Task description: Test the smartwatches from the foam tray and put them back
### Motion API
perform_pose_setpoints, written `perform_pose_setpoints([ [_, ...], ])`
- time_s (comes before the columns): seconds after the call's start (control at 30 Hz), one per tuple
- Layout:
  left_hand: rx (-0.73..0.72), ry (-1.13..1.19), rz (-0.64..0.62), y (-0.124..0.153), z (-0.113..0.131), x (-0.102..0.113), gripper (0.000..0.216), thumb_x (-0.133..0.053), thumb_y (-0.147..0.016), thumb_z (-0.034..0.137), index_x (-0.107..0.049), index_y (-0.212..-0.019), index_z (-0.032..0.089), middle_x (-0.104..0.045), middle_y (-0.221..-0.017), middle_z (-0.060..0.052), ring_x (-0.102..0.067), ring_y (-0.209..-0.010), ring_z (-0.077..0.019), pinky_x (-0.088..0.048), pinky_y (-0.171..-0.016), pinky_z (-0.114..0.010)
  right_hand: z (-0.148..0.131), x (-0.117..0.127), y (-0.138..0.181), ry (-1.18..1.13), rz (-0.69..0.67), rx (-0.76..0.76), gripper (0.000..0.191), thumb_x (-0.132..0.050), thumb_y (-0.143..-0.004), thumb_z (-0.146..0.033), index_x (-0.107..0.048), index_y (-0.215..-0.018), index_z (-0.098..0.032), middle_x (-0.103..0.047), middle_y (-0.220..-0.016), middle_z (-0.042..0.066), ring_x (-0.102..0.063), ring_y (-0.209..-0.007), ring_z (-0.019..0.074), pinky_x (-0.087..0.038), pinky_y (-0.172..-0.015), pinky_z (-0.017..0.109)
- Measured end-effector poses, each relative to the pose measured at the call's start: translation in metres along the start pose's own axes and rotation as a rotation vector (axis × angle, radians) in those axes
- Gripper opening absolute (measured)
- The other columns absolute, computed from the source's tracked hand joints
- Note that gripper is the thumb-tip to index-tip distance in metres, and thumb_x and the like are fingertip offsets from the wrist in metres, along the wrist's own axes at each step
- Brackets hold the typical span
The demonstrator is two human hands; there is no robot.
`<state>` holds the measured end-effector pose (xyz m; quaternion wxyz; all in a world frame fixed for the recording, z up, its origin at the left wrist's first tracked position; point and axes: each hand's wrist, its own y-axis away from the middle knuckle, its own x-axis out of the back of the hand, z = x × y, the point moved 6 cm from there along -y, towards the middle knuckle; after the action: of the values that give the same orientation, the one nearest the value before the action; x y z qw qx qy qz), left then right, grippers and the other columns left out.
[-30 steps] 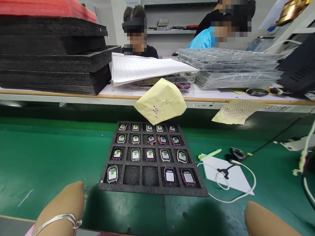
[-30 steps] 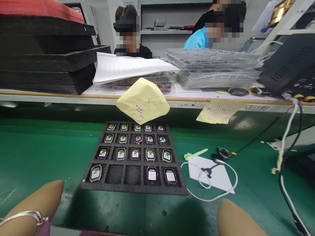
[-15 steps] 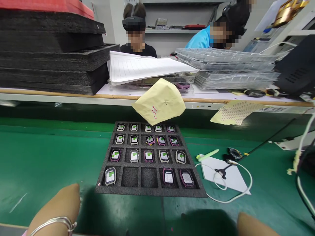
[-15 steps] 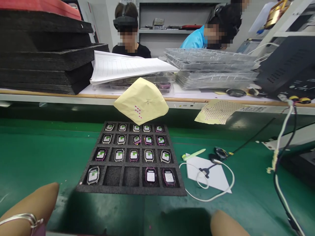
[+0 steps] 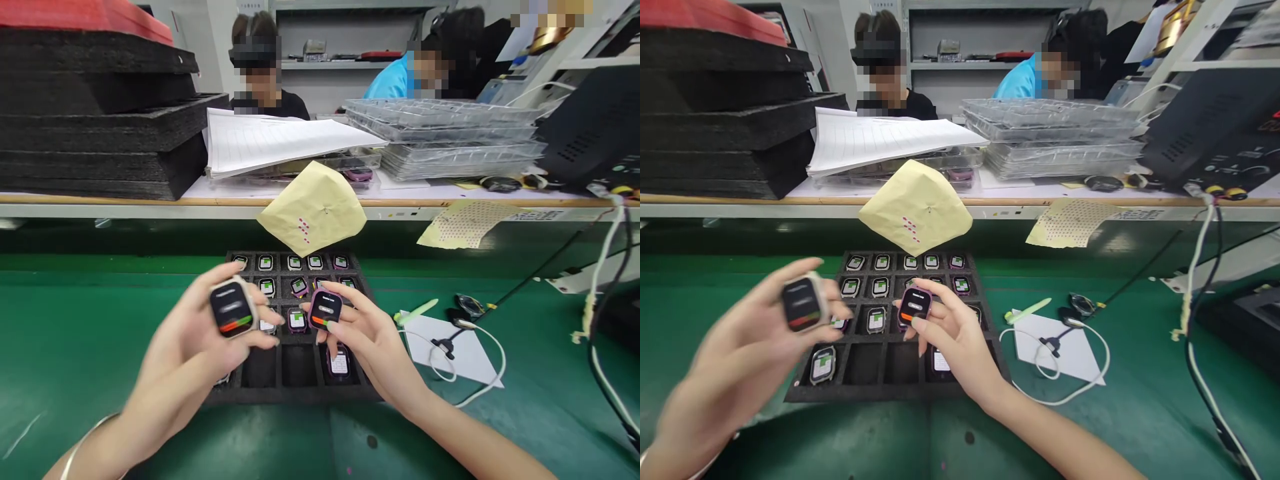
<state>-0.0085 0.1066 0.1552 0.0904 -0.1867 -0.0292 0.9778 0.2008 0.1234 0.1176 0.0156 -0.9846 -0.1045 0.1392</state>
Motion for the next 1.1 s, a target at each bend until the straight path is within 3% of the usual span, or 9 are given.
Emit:
perform_pose_setpoints([
  [0.17, 0.252, 0.05, -0.116, -0.029, -0.045, -0.025, 0.053, -0.071, -0.081, 0.015, -0.049, -0.129, 0.022, -0.064, -0.098, -0.005, -0.068, -0.086, -0.0175, -0.059, -0.075, -0.029, -0.003, -0.002, 0.004, 0.018, -0.047, 0.032, 0.044, -0.063, -0.088, -0.014, -0.053, -0.129, -0.025, -0.069, -0.109, 0.008, -0.065, -0.078, 0.0143, -0.05, -0.061, 0.022],
  [0.3, 0.25, 0.04, -0.191, -0.028, -0.06, -0.026, 0.049, -0.067, -0.084, 0.014, -0.049, -0.129, 0.022, -0.064, -0.092, -0.003, -0.067, -0.081, -0.0159, -0.06, -0.07, -0.028, -0.006, 0.0, 0.004, 0.088, 0.003, 0.065, 0.033, -0.062, -0.09, -0.019, -0.058, -0.123, -0.024, -0.071, -0.099, 0.006, -0.063, -0.069, 0.0119, -0.049, -0.056, 0.02],
  [0.53, 0.178, 0.143, -0.371, -0.019, -0.061, -0.032, 0.054, -0.063, -0.085, 0.011, -0.048, -0.134, 0.029, -0.064, -0.109, -0.006, -0.064, -0.1, -0.0215, -0.058, -0.087, -0.04, -0.005, 0.006, 0.001, 0.258, 0.121, 0.125, 0.016, -0.067, -0.087, -0.021, -0.063, -0.103, -0.021, -0.072, -0.086, 0.003, -0.061, -0.062, 0.0109, -0.051, -0.052, 0.018],
  [0.8, 0.194, 0.119, -0.318, -0.022, -0.059, -0.031, 0.04, -0.051, -0.095, 0.016, -0.048, -0.134, 0.027, -0.065, -0.101, -0.006, -0.067, -0.093, -0.0187, -0.062, -0.077, -0.035, -0.017, -0.001, 0.009, 0.328, -0.007, 0.121, 0.024, -0.062, -0.093, -0.02, -0.061, -0.116, -0.026, -0.073, -0.088, 0.001, -0.065, -0.067, 0.011, -0.055, -0.062, 0.019],
  [0.97, 0.147, 0.145, -0.325, -0.025, -0.058, -0.026, 0.046, -0.054, -0.092, 0.014, -0.047, -0.135, 0.025, -0.065, -0.104, -0.007, -0.066, -0.093, -0.0199, -0.062, -0.077, -0.035, -0.014, -0.004, 0.009, 0.294, -0.094, 0.096, 0.041, -0.064, -0.091, -0.019, -0.055, -0.13, -0.027, -0.073, -0.101, 0.004, -0.069, -0.076, 0.0153, -0.058, -0.066, 0.023],
  [1.1, 0.106, 0.151, -0.338, -0.022, -0.054, -0.025, 0.058, -0.062, -0.085, 0.009, -0.044, -0.137, 0.025, -0.065, -0.106, -0.008, -0.066, -0.095, -0.021, -0.061, -0.079, -0.036, -0.01, -0.002, 0.008, 0.299, -0.07, 0.084, 0.043, -0.065, -0.091, -0.017, -0.054, -0.131, -0.027, -0.074, -0.094, 0.003, -0.07, -0.073, 0.0159, -0.057, -0.06, 0.022],
])
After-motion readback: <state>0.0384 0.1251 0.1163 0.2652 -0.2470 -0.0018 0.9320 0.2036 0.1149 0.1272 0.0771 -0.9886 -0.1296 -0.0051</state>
